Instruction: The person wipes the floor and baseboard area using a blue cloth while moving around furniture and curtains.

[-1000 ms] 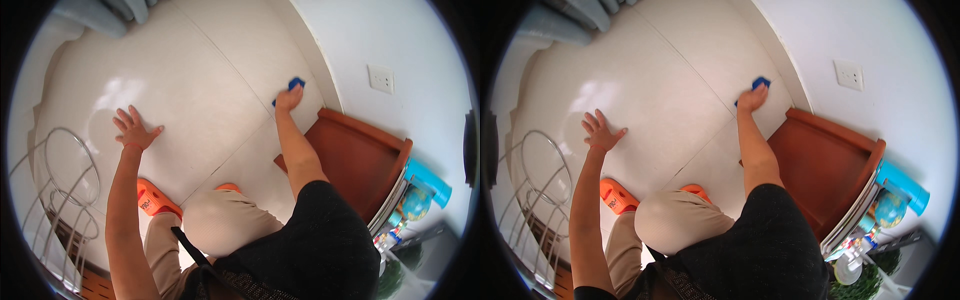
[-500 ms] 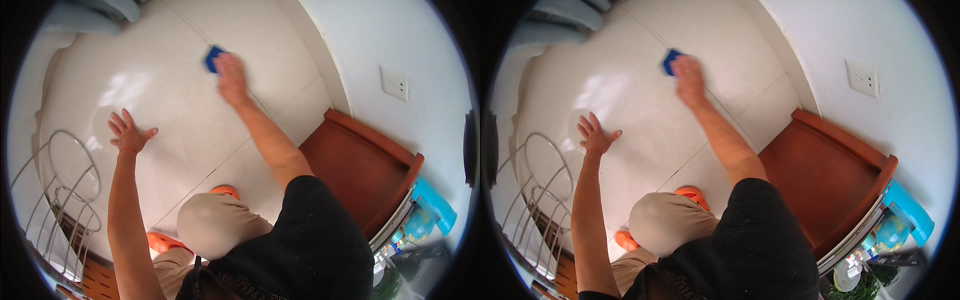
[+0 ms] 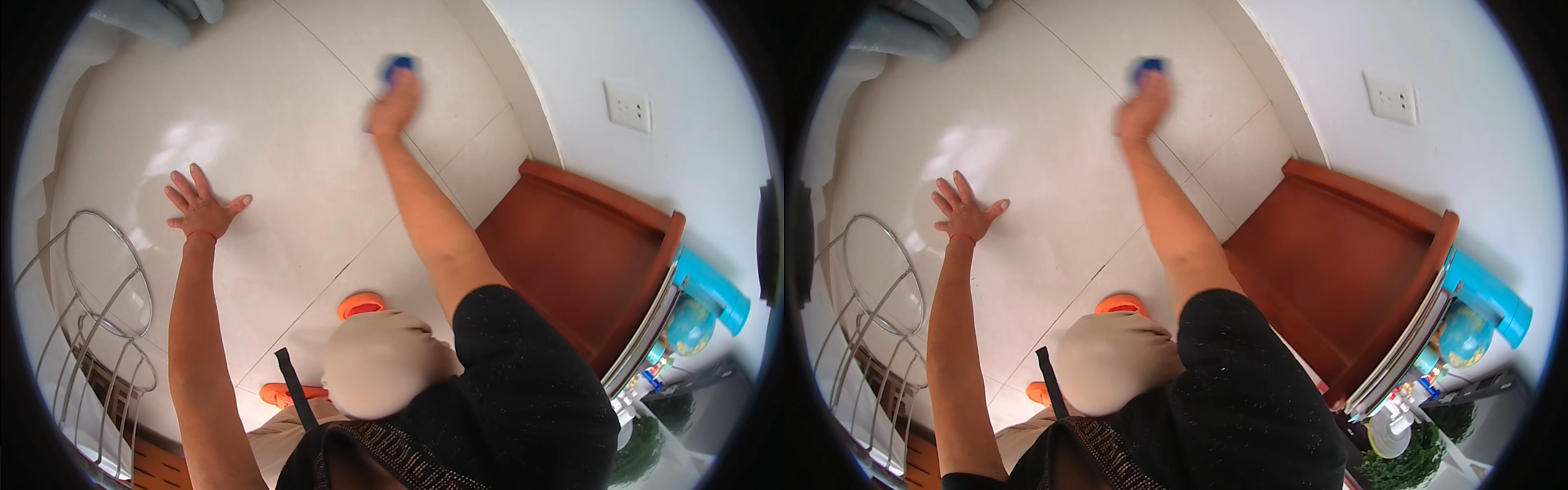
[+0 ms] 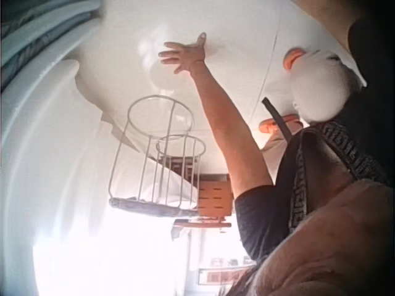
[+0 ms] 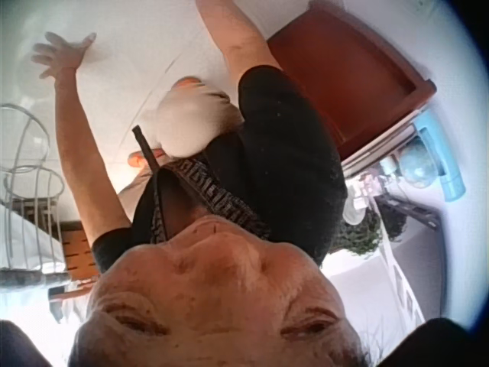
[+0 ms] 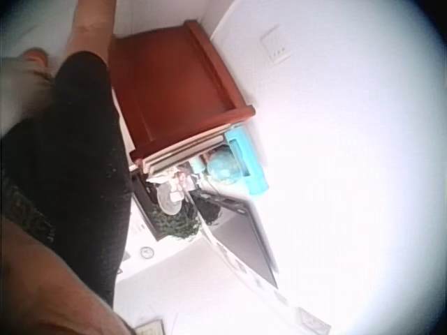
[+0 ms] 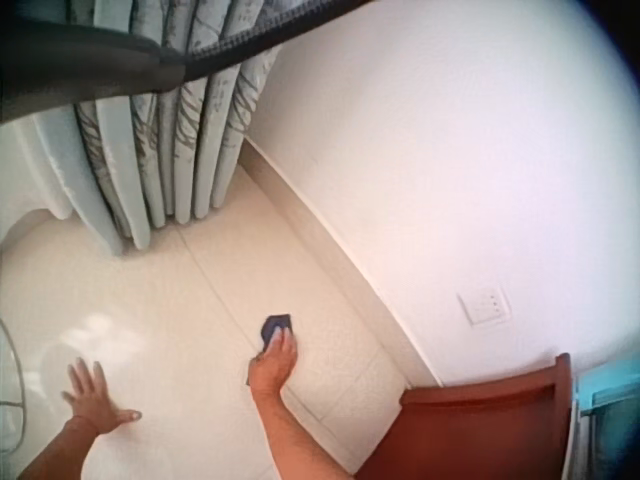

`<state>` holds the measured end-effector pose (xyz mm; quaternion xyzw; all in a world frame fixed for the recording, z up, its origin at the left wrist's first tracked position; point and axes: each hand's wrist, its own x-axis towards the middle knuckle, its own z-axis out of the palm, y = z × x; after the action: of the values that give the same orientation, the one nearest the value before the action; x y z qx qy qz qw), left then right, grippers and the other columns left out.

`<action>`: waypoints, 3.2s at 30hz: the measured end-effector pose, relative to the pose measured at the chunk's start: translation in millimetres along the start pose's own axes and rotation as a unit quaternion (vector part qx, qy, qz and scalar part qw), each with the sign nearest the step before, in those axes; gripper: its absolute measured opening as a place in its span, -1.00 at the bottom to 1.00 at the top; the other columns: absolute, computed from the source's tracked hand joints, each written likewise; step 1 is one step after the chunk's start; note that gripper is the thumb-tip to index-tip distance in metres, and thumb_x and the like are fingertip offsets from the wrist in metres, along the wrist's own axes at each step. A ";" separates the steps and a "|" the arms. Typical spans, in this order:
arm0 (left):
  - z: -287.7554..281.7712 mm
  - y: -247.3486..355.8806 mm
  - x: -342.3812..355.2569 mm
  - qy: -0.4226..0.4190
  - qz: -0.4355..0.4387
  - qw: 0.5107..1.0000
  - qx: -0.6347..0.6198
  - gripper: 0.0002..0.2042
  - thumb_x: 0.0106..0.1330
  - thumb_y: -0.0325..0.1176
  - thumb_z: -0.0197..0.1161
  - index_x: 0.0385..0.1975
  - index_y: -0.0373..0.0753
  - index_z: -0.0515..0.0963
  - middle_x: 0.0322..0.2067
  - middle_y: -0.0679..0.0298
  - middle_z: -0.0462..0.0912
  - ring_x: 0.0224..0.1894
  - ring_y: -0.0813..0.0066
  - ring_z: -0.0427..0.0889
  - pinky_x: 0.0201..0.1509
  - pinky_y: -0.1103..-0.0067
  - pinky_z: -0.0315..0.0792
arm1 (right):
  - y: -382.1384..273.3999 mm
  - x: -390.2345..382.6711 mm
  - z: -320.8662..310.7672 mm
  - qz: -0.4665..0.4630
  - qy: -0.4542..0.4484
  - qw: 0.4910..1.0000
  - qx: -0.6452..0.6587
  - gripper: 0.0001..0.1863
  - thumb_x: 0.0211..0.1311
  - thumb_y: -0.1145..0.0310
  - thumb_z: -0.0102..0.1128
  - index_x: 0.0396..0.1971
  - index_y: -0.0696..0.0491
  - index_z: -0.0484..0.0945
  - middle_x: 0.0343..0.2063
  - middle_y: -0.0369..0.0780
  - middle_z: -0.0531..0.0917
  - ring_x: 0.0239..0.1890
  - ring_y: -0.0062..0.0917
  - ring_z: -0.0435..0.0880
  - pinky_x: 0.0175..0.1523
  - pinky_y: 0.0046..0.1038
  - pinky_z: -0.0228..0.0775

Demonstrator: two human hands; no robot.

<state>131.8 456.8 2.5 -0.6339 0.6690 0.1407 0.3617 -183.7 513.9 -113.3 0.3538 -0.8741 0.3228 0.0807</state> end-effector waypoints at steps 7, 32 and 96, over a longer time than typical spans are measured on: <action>12.0 -7.8 -2.9 0.060 0.011 0.998 -0.030 0.12 -0.10 0.42 0.15 0.36 0.00 -0.31 0.38 0.12 -0.42 0.41 0.06 -0.42 0.18 -0.19 -0.04 | -92.0 -86.2 -42.8 -0.426 -0.257 0.849 0.177 -0.64 -0.01 0.58 0.01 -0.14 0.07 0.52 -0.04 -0.15 0.52 0.14 -0.28 0.38 0.26 -0.23 0.13; 260.1 -87.3 -143.9 0.377 0.268 0.878 -0.121 -0.49 0.32 -0.14 -0.16 0.20 -0.30 0.21 0.26 -0.05 0.15 0.29 0.06 0.14 0.22 0.26 0.02 | 164.4 73.3 -132.1 0.281 -0.286 0.891 -0.214 0.00 -0.23 0.02 0.38 0.20 0.11 0.06 0.23 -0.11 0.08 0.30 -0.20 0.02 0.30 -0.11 -0.01; 344.3 -192.0 -179.2 0.214 -0.346 0.843 -0.352 -0.32 0.30 0.04 -0.20 0.33 -0.25 -0.08 0.37 -0.01 -0.26 0.42 0.13 -0.32 0.38 0.11 -0.43 | -105.1 -140.8 -20.3 -0.159 -0.112 0.978 0.076 -0.50 -0.08 0.63 -0.07 0.00 0.18 0.39 -0.01 -0.01 0.47 0.13 -0.15 0.36 0.26 -0.24 0.13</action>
<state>407.7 783.2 -67.4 -0.9231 0.3728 0.0936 -0.0125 -11.2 549.4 -96.2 0.5273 -0.7831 0.3296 0.0052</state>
